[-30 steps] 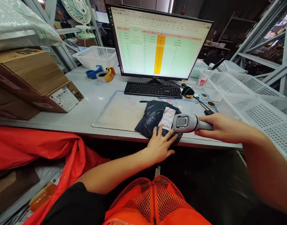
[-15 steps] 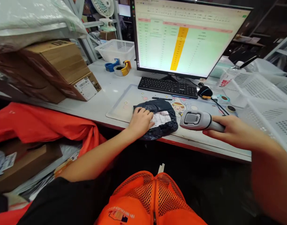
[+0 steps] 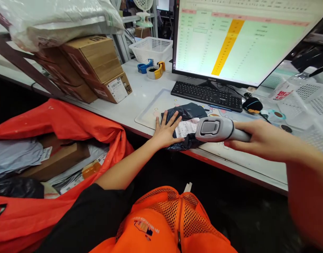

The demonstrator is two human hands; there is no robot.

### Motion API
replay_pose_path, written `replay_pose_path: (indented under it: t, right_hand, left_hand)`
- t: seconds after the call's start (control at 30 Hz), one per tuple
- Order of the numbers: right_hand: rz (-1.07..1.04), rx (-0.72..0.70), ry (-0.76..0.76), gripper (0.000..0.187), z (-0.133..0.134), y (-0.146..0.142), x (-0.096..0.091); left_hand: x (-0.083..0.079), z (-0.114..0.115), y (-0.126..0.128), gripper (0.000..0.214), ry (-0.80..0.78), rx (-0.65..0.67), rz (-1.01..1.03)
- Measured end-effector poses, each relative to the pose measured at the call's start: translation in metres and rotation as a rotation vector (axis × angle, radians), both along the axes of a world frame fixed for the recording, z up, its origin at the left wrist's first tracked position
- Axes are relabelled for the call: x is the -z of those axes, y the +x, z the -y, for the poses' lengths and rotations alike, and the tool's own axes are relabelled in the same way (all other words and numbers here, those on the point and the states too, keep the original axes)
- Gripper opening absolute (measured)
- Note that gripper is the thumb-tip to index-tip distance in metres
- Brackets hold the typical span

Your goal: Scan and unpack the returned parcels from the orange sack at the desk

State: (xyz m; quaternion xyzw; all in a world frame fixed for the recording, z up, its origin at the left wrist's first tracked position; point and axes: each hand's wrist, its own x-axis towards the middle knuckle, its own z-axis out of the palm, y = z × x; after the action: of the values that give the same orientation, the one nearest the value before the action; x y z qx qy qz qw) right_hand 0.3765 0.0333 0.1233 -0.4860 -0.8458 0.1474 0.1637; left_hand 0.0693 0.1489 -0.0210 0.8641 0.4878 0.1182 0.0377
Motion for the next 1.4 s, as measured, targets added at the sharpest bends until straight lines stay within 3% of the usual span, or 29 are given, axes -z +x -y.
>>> replay_pose_path:
  t: [0.13, 0.27, 0.37, 0.47, 0.57, 0.73, 0.8, 0.87, 0.93, 1.03, 1.13, 1.23, 1.4]
  right_hand:
    - [0.182, -0.06, -0.044, 0.02, -0.02, -0.034, -0.016]
    - [0.252, -0.085, -0.041, 0.013, -0.03, -0.052, -0.015]
    - [0.227, -0.05, -0.018, 0.018, -0.032, -0.046, -0.01]
    - [0.162, 0.102, 0.015, 0.033, -0.038, -0.021, 0.0]
    - [0.178, 0.363, 0.073, 0.044, -0.053, 0.018, 0.028]
    - [0.279, 0.851, 0.101, 0.056, -0.077, 0.078, 0.103]
    - [0.292, 0.971, 0.042, 0.06, -0.079, 0.089, 0.125]
    - [0.285, 1.028, 0.034, 0.062, -0.082, 0.092, 0.132]
    - [0.259, 1.044, 0.138, 0.059, -0.092, 0.086, 0.125]
    - [0.245, 0.954, 0.259, 0.05, -0.125, 0.07, 0.097]
    - [0.267, 0.83, 0.162, 0.041, -0.17, 0.054, 0.074]
    - [0.288, 0.801, 0.046, 0.033, -0.202, 0.043, 0.068]
    - [0.295, 0.813, -0.022, 0.03, -0.211, 0.036, 0.072]
  left_hand:
    - [0.0, 0.0, -0.001, 0.113, -0.038, 0.01, 0.043]
    - [0.003, -0.001, -0.005, 0.118, -0.061, 0.041, 0.117]
    - [0.002, 0.0, -0.006, 0.116, -0.059, 0.05, 0.131]
    - [0.0, 0.002, -0.007, 0.116, -0.067, 0.044, 0.121]
    - [0.001, 0.004, -0.008, 0.116, -0.037, 0.04, 0.118]
    - [0.009, 0.001, -0.01, 0.11, 0.053, 0.043, 0.14]
    - [0.011, 0.0, -0.01, 0.108, 0.081, 0.046, 0.147]
    - [0.012, 0.0, -0.011, 0.106, 0.098, 0.042, 0.149]
    - [0.012, 0.0, -0.01, 0.105, 0.101, 0.038, 0.147]
    - [0.012, 0.0, -0.01, 0.104, 0.104, 0.033, 0.152]
    - [0.012, -0.001, -0.011, 0.103, 0.112, 0.024, 0.157]
    - [0.012, 0.0, -0.012, 0.103, 0.107, 0.019, 0.154]
    - [0.009, 0.001, -0.011, 0.101, 0.088, 0.018, 0.152]
